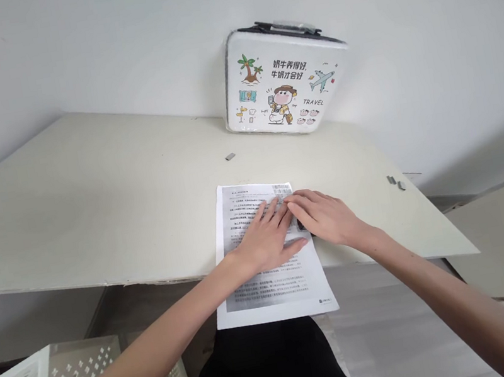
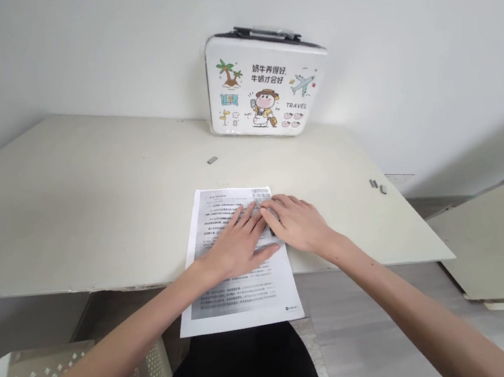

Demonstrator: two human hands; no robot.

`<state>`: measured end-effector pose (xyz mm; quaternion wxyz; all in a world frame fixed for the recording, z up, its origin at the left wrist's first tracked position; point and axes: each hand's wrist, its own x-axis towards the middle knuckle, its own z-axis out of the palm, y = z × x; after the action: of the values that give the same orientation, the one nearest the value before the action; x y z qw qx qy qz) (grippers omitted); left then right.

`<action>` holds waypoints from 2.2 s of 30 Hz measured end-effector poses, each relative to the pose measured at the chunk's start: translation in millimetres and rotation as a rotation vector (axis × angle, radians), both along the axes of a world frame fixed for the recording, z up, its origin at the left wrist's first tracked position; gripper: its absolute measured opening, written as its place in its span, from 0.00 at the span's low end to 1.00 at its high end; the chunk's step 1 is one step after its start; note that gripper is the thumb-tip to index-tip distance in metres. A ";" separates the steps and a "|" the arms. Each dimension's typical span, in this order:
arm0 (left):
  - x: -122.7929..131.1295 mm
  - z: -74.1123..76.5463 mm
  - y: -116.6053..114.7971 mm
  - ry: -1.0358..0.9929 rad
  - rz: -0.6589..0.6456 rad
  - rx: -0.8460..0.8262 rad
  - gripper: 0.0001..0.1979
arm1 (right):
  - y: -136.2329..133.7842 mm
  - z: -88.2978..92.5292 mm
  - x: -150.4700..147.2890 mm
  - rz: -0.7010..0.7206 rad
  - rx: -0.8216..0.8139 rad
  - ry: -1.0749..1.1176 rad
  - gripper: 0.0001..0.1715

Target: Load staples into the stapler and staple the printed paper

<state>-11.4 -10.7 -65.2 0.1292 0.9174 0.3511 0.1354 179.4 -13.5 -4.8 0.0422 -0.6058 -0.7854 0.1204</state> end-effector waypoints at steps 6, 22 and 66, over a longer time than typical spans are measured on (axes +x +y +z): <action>-1.0 1.6 0.6 -0.001 0.004 0.020 0.42 | 4.6 -16.0 -8.3 0.022 0.107 -0.198 0.33; -10.8 3.3 2.4 0.047 0.006 0.006 0.42 | -15.3 -1.9 18.3 0.013 0.154 0.342 0.31; -183.4 34.7 -60.5 0.200 0.204 0.106 0.34 | -34.2 -69.6 116.5 -0.219 0.253 0.610 0.24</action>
<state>-194.8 -71.1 -30.5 0.0307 0.8915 0.4458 0.0738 295.9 -47.7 -74.4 0.3623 -0.6125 -0.6757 0.1924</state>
